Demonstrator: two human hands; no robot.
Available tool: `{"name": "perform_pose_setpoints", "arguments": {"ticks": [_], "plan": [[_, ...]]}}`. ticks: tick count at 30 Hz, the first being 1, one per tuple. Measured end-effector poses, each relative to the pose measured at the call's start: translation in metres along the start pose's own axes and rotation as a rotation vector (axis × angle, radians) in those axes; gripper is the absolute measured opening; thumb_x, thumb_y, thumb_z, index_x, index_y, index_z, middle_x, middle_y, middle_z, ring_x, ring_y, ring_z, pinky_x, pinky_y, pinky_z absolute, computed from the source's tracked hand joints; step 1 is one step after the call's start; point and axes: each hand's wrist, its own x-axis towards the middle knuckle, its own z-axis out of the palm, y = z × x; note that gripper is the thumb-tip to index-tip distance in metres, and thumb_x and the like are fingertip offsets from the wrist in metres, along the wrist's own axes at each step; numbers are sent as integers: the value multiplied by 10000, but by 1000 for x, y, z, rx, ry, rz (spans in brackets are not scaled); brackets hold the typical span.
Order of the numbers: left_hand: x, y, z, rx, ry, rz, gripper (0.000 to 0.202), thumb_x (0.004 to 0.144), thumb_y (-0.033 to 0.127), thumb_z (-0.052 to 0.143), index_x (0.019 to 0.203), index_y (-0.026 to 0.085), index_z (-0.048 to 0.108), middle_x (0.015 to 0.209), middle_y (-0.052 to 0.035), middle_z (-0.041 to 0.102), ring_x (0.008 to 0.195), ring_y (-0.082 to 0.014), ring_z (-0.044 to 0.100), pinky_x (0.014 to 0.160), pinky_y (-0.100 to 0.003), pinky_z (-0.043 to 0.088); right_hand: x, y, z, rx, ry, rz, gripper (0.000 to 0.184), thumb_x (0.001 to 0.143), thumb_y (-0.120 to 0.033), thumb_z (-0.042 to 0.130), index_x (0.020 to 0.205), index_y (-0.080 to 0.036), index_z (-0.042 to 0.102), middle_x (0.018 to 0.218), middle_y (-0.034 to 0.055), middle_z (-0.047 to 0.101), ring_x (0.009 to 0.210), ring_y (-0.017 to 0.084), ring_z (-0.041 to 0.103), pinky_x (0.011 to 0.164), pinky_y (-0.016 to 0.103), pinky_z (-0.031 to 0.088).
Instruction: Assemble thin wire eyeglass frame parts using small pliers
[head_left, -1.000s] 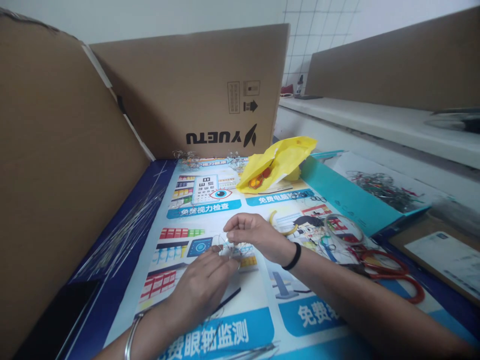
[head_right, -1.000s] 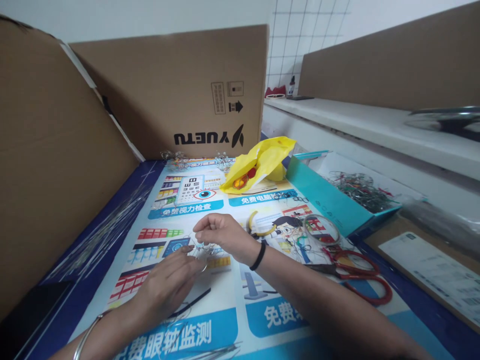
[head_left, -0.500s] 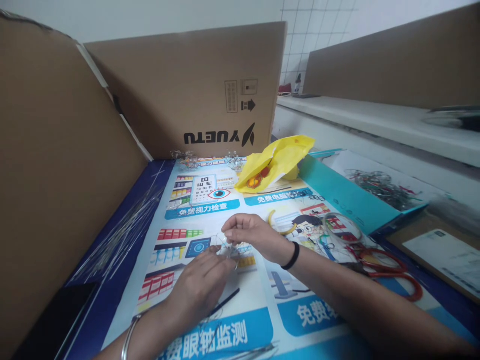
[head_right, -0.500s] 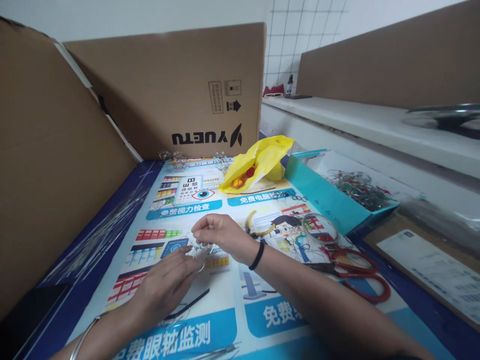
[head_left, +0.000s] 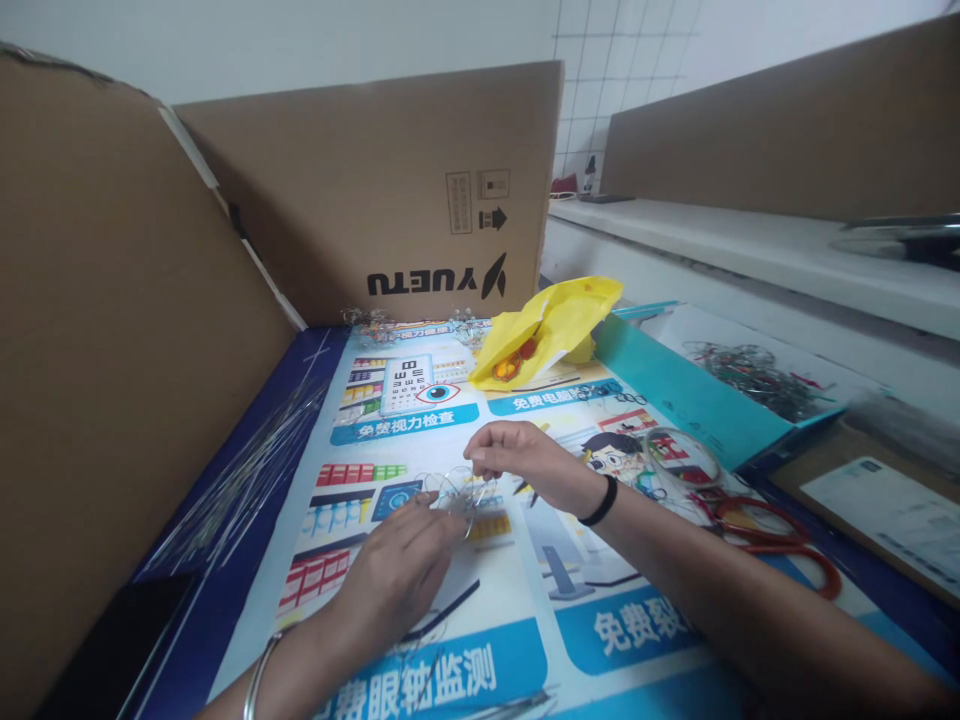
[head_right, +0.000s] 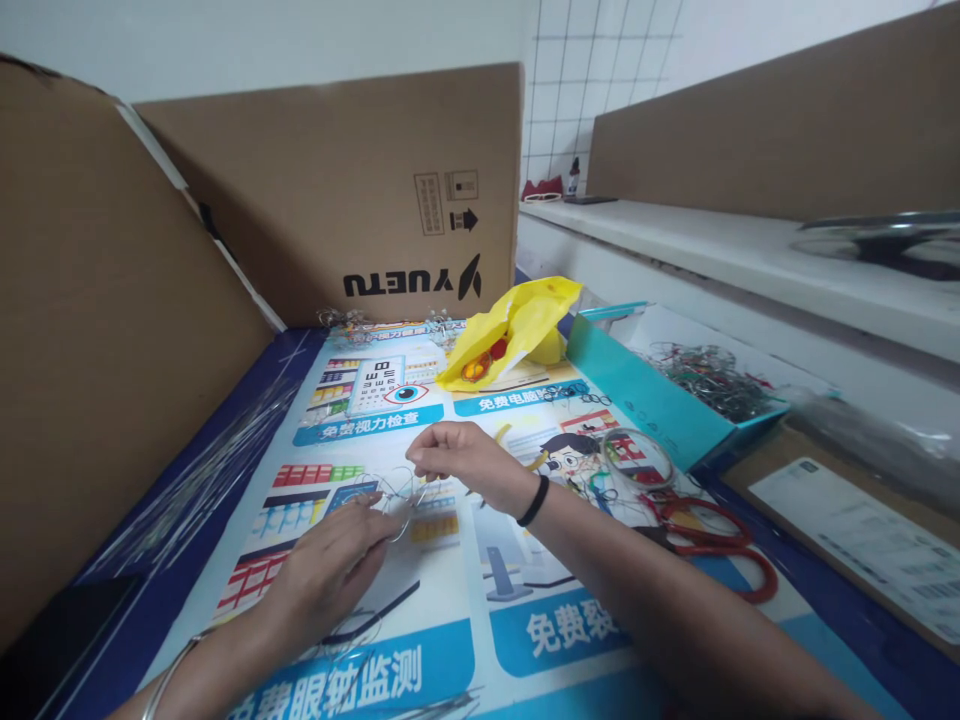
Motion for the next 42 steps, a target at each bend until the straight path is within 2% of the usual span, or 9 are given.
{"name": "perform_pose_setpoints", "arguments": {"ticks": [11,15,20,28,32,34,36,38,42], "plan": [[6,3,-3,-71,95,-97,191,823,96,492,964,191,579,861,-43,685,880,-175,653,839,-348,531,-1,-3,-2,-57,-9,9,241,695,-371,678,768,-148,622,657,-12,589,616,94,507,615,238,383],[11,4,-9,-195,108,-235,166,787,107,527,924,178,589,796,-25,675,672,-126,641,628,-239,541,1,6,-2,-82,-18,31,216,708,-345,662,780,-146,623,655,-11,599,594,88,513,586,227,382],[21,-6,-15,-484,-81,-533,143,737,102,526,845,171,589,739,-2,636,645,-111,602,592,-218,500,7,25,3,-146,81,120,121,728,-269,609,765,-154,605,558,-32,564,513,78,492,506,206,356],[31,-22,-9,-874,-288,-798,130,713,120,533,830,163,572,654,37,549,535,-67,498,510,-182,400,15,42,3,-330,125,141,52,716,-197,547,722,-167,589,527,-27,550,502,107,499,484,223,367],[33,-29,-3,-987,-296,-957,183,672,150,590,852,156,557,645,41,535,492,-63,480,486,-191,377,12,41,0,-565,256,-49,103,710,-140,544,779,-167,616,723,11,607,663,124,537,628,254,414],[32,-31,-1,-983,-275,-952,194,674,159,589,866,158,556,660,41,527,504,-65,475,498,-200,379,8,37,3,-717,293,-226,143,724,-120,531,822,-171,622,821,23,613,730,122,542,690,258,422],[32,-31,1,-974,-258,-913,193,692,162,566,885,162,549,685,37,523,536,-72,473,520,-208,382,3,33,9,-762,210,-314,150,740,-120,523,839,-180,619,815,11,612,710,108,541,672,235,427],[31,-31,2,-957,-246,-878,191,708,161,542,899,162,540,704,32,526,569,-80,474,539,-212,376,-2,30,17,-778,123,-309,172,733,-136,544,882,-192,611,799,-2,603,661,97,527,629,219,423],[29,-30,2,-895,-233,-821,176,713,143,521,887,162,537,705,33,523,622,-93,477,578,-214,367,-9,29,32,-886,126,-252,310,692,-216,626,994,-196,559,830,4,582,663,114,511,641,243,418]]}}
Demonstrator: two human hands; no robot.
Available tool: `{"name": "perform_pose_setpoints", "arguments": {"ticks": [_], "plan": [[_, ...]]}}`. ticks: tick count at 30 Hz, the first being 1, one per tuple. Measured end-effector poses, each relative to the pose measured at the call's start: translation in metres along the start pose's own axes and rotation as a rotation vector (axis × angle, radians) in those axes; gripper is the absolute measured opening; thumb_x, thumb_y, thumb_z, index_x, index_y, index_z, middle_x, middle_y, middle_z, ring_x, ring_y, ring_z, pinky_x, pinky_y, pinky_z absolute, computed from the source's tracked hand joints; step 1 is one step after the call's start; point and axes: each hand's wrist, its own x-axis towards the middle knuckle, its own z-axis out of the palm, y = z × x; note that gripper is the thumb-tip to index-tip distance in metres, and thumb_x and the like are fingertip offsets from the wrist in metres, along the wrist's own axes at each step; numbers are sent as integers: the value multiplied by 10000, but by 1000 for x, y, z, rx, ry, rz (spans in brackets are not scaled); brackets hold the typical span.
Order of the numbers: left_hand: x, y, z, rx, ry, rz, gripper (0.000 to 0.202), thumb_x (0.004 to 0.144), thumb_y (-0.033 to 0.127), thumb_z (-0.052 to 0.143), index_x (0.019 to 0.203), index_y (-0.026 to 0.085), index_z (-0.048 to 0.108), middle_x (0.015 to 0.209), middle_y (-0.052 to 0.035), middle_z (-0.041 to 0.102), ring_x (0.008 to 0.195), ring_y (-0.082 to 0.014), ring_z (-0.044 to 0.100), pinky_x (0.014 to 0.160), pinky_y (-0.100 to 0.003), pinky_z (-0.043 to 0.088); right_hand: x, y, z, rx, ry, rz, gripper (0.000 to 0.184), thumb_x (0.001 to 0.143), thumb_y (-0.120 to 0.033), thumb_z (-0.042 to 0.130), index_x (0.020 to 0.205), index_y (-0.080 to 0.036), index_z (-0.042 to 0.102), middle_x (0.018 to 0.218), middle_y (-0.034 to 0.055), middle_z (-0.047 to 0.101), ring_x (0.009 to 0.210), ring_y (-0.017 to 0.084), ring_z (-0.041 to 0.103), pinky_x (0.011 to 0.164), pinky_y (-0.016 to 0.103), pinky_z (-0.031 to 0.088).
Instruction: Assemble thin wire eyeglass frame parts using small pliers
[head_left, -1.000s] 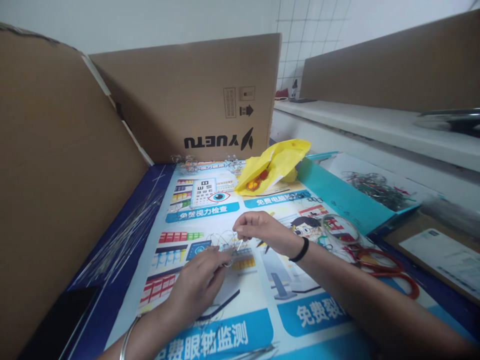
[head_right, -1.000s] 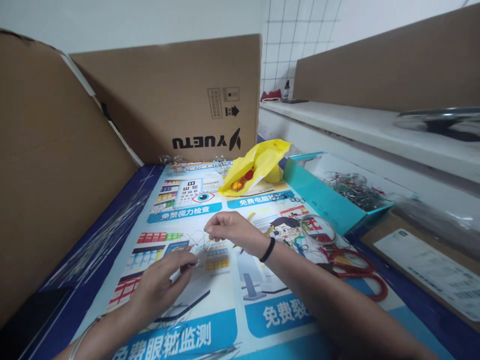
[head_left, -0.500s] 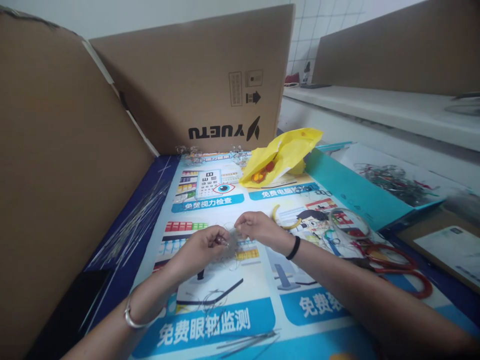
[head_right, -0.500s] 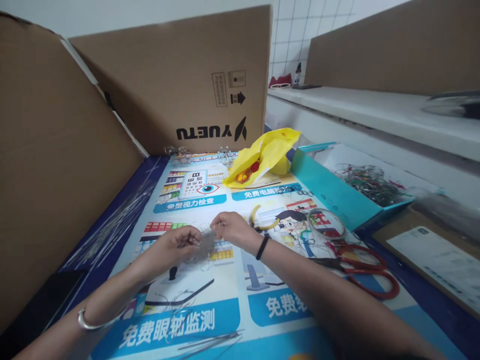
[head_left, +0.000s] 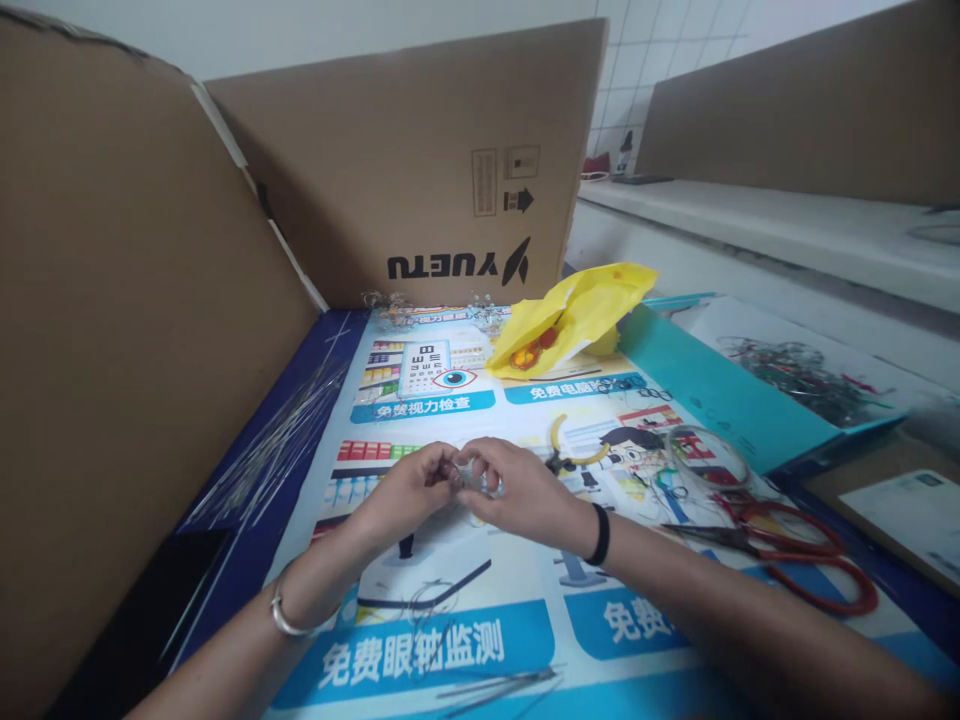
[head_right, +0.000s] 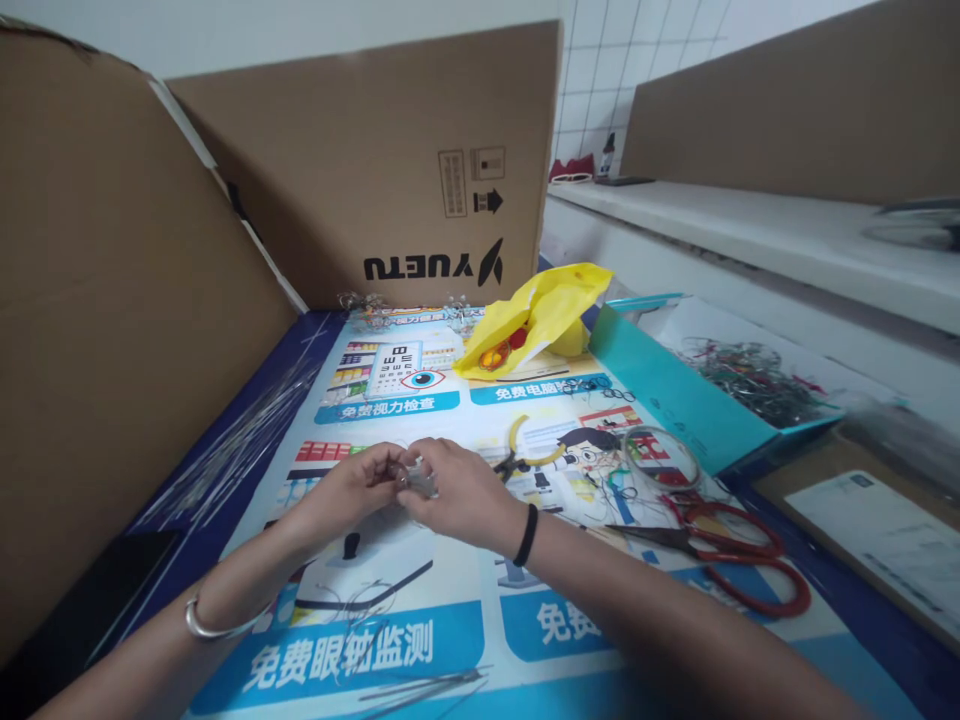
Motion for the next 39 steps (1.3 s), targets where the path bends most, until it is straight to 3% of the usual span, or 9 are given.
{"name": "perform_pose_setpoints", "arguments": {"ticks": [7,15,22,30,34,39], "plan": [[0,-1,1,108,6,40,269,717,125,497,980,176,522,746,20,550,661,-119,512,614,-239,398,1,-8,8,-205,-23,130,324,746,-177,530,1069,-209,524,863,22,614,718,147,559,637,248,383],[3,-8,1,186,74,95,549,654,39,454,1185,170,405,833,-22,602,771,-166,568,699,-285,429,8,-11,10,-333,-78,110,393,737,-157,483,1117,-239,540,820,12,645,713,152,584,604,230,356],[2,-6,1,277,112,117,591,653,25,415,1224,171,360,975,-56,587,839,-176,577,751,-309,443,15,-12,7,-427,-126,152,379,765,-185,473,1134,-244,536,790,12,676,705,173,619,586,235,356],[7,-13,-4,-33,40,53,601,625,25,384,1198,187,301,959,-32,510,681,-128,607,685,-302,475,14,-4,11,-509,-103,72,376,836,-218,452,1196,-295,524,934,16,692,823,177,638,671,244,410],[6,-7,-4,-152,58,-13,580,604,23,389,1156,186,314,972,-35,492,686,-118,595,644,-275,466,13,1,13,-569,-132,-7,421,851,-195,445,1251,-312,499,900,26,695,796,164,642,660,234,419],[5,-2,-10,-297,92,-40,535,589,31,428,1095,202,395,1051,-35,471,713,-95,579,637,-245,435,12,3,14,-602,-93,3,366,867,-193,436,1200,-295,548,880,34,702,774,169,649,647,238,421]]}}
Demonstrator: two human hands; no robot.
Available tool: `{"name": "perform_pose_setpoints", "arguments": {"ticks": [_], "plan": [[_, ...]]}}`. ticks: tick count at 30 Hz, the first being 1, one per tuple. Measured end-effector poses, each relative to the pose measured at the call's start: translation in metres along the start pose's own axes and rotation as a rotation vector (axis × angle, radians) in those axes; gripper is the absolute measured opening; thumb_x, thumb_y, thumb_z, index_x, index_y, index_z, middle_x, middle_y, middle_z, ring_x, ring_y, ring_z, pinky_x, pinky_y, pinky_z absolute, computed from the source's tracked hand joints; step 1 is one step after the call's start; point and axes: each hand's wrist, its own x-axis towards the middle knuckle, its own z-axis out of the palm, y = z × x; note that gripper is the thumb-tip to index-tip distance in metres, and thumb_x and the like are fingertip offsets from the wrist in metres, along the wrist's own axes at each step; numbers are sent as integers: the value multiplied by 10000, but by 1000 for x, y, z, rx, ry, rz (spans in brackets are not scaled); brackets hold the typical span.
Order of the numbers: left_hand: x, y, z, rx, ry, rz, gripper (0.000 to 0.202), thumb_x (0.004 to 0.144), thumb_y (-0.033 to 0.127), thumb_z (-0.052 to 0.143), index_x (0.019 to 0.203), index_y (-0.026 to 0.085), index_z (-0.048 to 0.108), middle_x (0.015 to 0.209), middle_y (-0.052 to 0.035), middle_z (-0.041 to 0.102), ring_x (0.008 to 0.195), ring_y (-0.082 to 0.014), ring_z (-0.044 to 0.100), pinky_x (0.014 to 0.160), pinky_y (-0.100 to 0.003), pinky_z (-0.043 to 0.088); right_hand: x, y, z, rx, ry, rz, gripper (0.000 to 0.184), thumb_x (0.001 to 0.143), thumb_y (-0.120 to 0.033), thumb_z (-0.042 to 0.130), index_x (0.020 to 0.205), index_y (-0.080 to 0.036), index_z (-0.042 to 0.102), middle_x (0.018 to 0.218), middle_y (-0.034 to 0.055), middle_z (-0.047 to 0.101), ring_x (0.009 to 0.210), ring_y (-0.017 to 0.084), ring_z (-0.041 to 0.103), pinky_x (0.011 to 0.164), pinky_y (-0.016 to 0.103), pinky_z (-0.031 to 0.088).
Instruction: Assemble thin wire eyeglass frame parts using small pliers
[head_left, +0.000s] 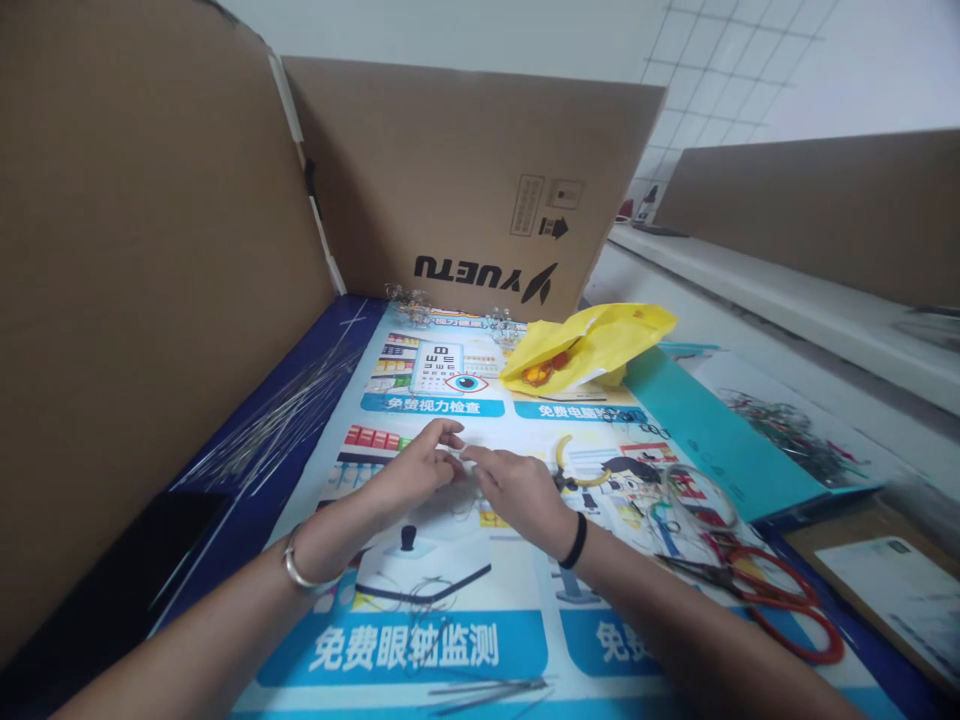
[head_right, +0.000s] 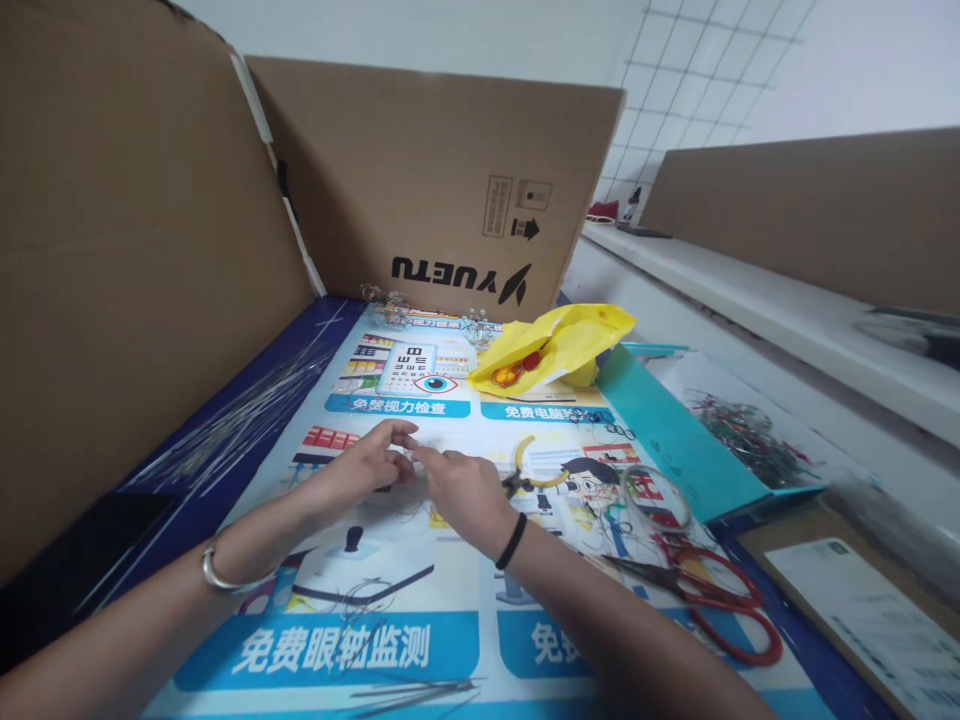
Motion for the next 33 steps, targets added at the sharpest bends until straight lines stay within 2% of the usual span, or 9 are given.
{"name": "perform_pose_setpoints", "arguments": {"ticks": [5,9,13,15,17,20,24,28,33], "plan": [[-11,18,9,-219,-11,-98,386,592,49,488,958,171,473,992,-37,534,831,-128,586,732,-252,420,-1,-2,1,-63,19,25,322,881,-200,418,1155,-285,564,827,33,698,727,171,646,598,231,396],[-22,31,23,-279,-3,-49,384,612,51,477,976,175,468,911,-46,594,858,-164,583,739,-280,430,-2,-1,4,-93,20,34,316,842,-175,460,1128,-254,567,846,36,686,736,178,635,576,229,383],[-24,35,16,69,-131,95,329,664,90,489,976,194,509,1005,-57,606,924,-191,567,784,-310,433,-2,1,3,-131,4,37,333,856,-178,436,1166,-227,547,817,46,685,707,172,632,564,224,382],[-22,36,5,411,-75,213,241,709,121,475,917,199,569,992,-43,618,925,-195,559,792,-306,413,-2,3,3,-111,27,40,317,877,-189,409,1151,-233,562,830,46,692,716,169,639,588,226,400],[-20,35,-7,675,22,231,200,749,153,446,856,204,607,872,-22,644,824,-188,566,715,-283,403,-3,6,3,-47,63,41,299,882,-197,414,1125,-248,582,870,40,700,759,164,647,644,229,426],[-15,30,-20,810,111,189,172,756,185,444,756,191,616,718,-10,623,673,-160,545,586,-238,366,-5,11,6,54,107,38,290,871,-199,444,1113,-255,595,923,29,704,811,150,651,726,228,449],[-9,14,-26,711,24,11,171,734,237,470,610,170,567,513,21,531,481,-118,490,459,-204,307,-8,18,13,134,162,11,290,873,-196,446,1109,-248,605,958,23,700,843,135,647,792,221,457],[-7,5,-23,459,-87,-168,262,764,353,474,633,149,572,534,9,553,407,-98,477,395,-197,317,-9,23,17,105,188,-5,292,890,-209,427,1114,-249,611,963,32,697,855,134,640,814,225,456],[-10,8,-15,235,-186,-195,250,762,365,530,645,146,567,556,0,585,393,-66,445,370,-177,286,-9,22,16,47,184,-36,300,900,-211,410,1117,-246,614,923,42,699,837,137,640,779,219,456]]}}
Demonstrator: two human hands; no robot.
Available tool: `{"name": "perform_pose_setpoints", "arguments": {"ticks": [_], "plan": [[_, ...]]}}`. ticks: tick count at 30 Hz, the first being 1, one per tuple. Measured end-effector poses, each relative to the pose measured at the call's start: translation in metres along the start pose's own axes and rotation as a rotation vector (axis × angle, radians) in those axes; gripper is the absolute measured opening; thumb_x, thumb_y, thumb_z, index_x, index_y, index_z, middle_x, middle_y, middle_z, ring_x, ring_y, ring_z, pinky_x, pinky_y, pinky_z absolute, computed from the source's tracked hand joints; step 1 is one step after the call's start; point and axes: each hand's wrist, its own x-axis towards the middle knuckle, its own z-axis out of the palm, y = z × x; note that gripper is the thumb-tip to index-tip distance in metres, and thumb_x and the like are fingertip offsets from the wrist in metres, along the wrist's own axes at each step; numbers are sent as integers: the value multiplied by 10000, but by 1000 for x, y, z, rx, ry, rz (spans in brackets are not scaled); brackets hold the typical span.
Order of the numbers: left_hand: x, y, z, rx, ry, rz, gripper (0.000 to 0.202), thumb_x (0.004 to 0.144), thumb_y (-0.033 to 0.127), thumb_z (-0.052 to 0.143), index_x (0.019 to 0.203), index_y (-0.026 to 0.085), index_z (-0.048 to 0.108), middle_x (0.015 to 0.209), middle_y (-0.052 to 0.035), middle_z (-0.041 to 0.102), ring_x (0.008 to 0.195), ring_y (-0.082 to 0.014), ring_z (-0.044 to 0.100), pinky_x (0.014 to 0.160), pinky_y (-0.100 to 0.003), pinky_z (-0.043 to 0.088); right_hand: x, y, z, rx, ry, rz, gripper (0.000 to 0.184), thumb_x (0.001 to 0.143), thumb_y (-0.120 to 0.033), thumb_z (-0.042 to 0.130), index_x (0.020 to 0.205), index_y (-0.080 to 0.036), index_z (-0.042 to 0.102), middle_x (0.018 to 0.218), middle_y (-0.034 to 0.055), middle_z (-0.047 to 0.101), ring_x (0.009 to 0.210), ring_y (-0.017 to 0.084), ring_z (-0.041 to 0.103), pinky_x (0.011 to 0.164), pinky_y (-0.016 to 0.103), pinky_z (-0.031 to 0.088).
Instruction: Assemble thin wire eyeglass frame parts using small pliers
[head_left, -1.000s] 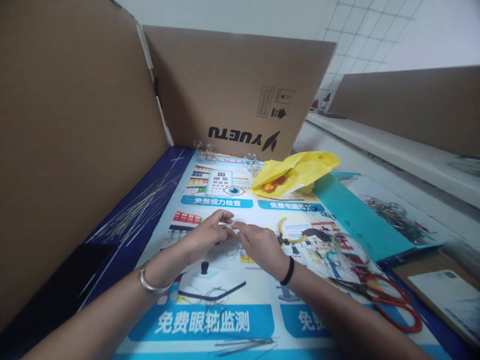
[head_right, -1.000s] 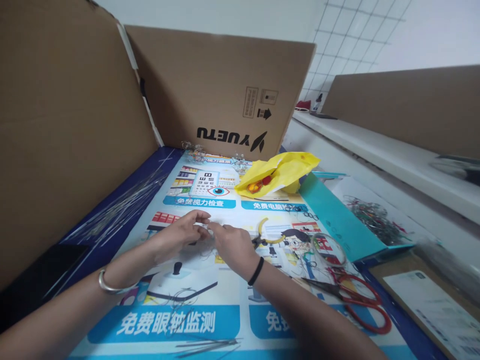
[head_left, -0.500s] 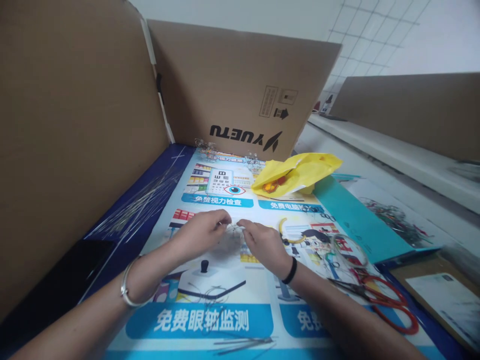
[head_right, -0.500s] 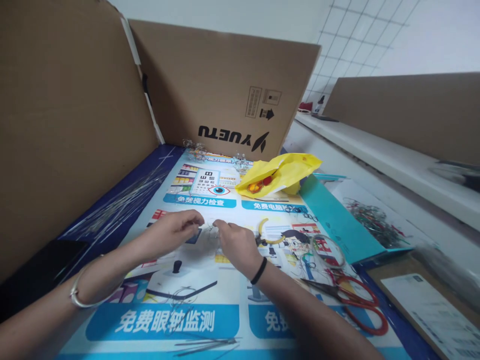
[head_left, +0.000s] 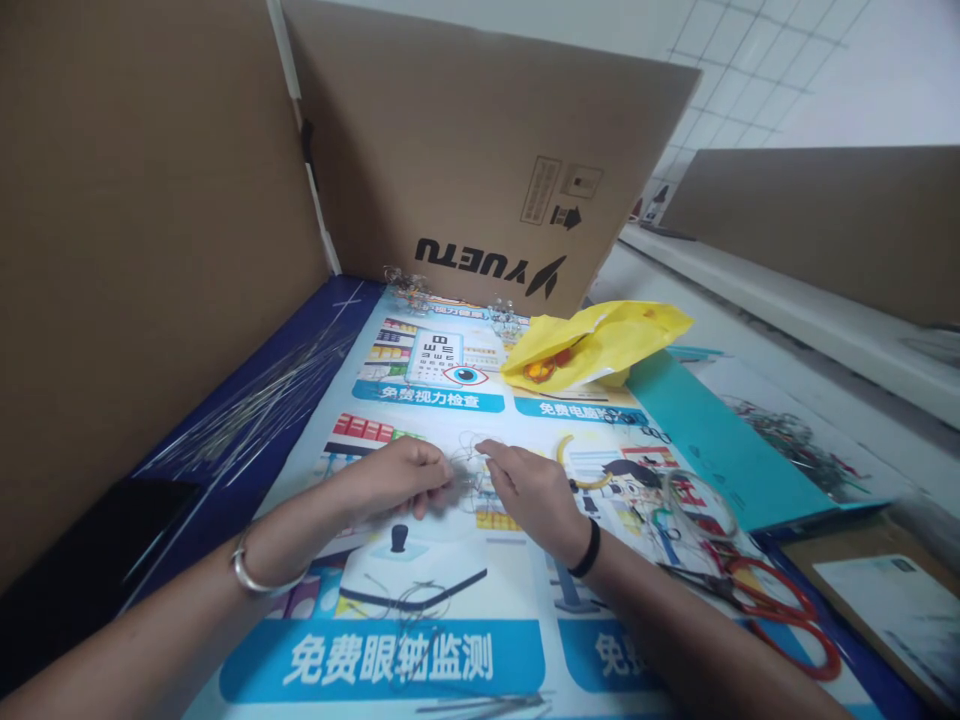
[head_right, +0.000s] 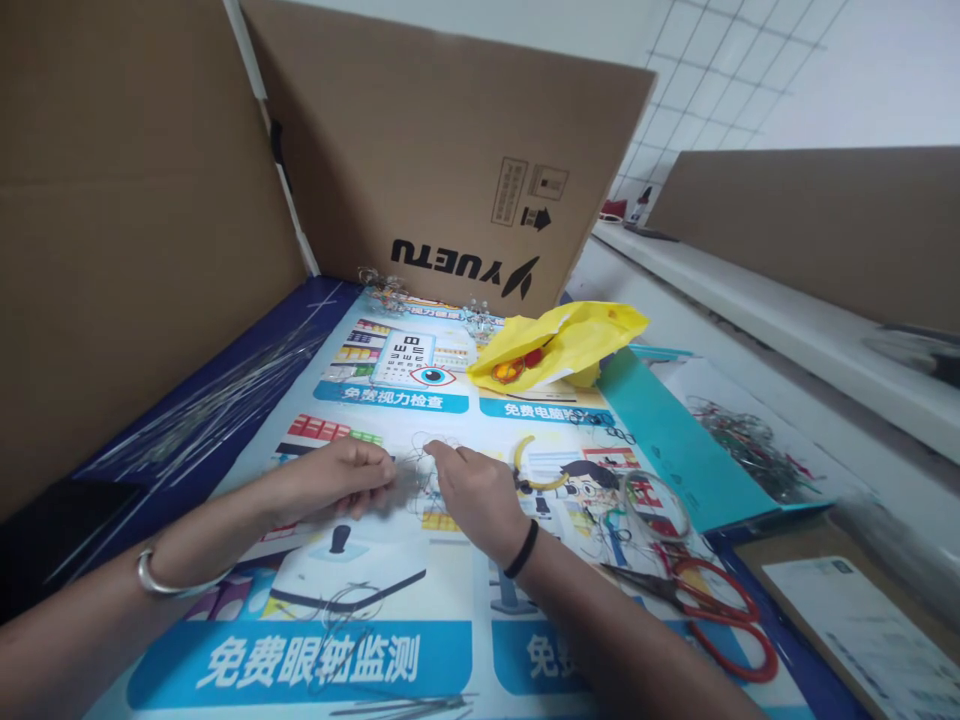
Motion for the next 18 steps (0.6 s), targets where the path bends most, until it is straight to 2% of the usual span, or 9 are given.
{"name": "perform_pose_setpoints", "arguments": {"ticks": [2,7,10,12,18], "plan": [[0,2,4,-41,-8,34,237,771,350,531,658,146,566,531,12,559,405,-63,435,379,-174,281,0,-1,0,-16,-1,-7,298,896,-209,417,1115,-248,616,903,43,701,814,142,644,747,220,459],[8,-6,13,-13,77,119,132,764,266,527,800,152,582,554,33,533,467,-76,457,433,-179,307,-1,-3,2,-6,-6,-35,297,881,-196,443,1121,-247,610,922,45,701,818,146,647,750,223,458],[15,-16,16,58,132,191,84,752,227,513,734,165,566,558,38,519,478,-71,415,450,-182,299,-1,-4,3,22,-11,-50,293,880,-190,448,1119,-242,609,948,47,698,841,142,645,774,220,457],[18,-20,18,115,215,254,44,725,193,524,699,170,551,582,38,518,515,-76,414,480,-186,313,-1,-4,4,33,-12,-48,289,879,-190,453,1118,-240,609,951,49,698,841,140,645,777,219,459],[20,-20,20,284,400,382,67,690,134,546,651,176,512,631,44,513,602,-101,456,581,-212,355,-2,-4,6,75,-25,-52,306,874,-185,449,1134,-237,601,960,49,698,857,143,644,801,231,464]]}}
